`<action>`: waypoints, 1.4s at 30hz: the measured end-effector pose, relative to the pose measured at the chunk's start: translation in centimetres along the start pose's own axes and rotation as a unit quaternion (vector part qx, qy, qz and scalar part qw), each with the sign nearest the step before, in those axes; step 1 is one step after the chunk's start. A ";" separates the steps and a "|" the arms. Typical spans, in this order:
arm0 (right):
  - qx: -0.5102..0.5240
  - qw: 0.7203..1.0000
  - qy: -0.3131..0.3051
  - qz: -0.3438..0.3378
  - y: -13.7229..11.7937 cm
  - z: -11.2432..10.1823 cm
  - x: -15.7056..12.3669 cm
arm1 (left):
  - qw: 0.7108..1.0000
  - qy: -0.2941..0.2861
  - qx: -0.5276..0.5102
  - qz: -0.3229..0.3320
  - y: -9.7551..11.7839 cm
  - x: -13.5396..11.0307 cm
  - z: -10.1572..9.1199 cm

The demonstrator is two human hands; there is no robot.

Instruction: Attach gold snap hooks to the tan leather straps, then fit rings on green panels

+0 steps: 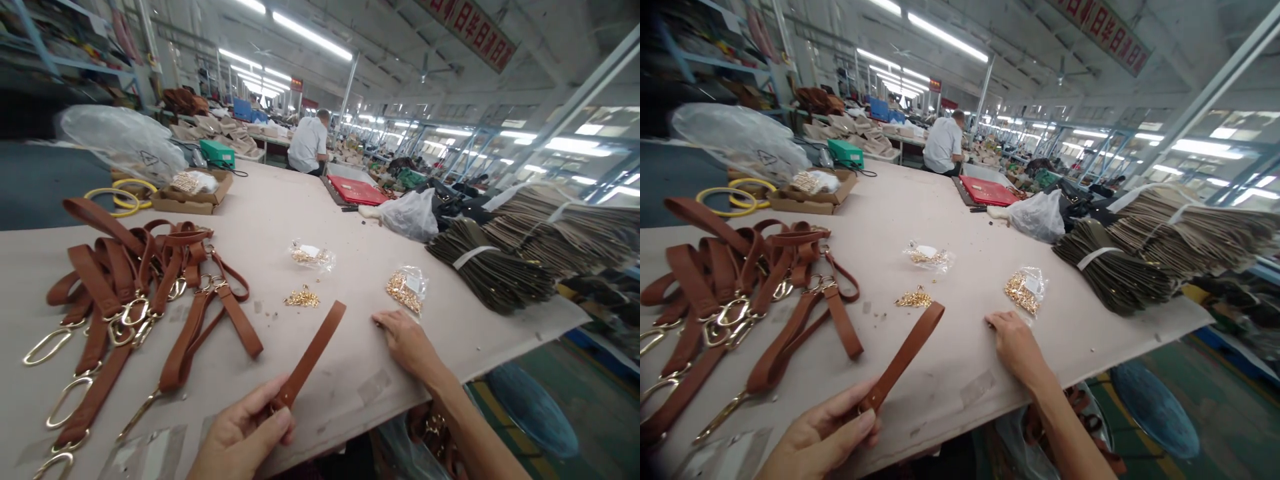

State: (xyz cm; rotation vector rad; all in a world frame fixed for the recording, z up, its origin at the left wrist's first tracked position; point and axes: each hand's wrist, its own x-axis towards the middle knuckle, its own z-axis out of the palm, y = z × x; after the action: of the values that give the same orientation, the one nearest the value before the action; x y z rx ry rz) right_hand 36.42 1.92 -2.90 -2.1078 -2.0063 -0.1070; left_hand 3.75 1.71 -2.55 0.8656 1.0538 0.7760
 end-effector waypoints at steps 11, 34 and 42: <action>-0.006 1.000 -0.010 0.026 -0.5 -0.4 1.4 | 0.999 -0.028 -0.044 -0.009 -0.9 0.7 0.1; 0.375 0.918 0.100 -0.081 -14.8 -1.4 -5.4 | 0.995 -0.056 0.011 0.086 -0.7 -0.2 0.9; 0.343 0.919 0.151 -0.127 -16.7 0.6 -5.8 | 0.988 -0.059 0.024 0.139 -1.2 -0.7 1.1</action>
State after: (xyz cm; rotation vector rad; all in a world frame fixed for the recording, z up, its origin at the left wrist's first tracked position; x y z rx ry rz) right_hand 19.46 -3.00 -2.76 -1.3083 -1.7675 0.1935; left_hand 4.72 0.37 -3.08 1.1026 0.8597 0.9232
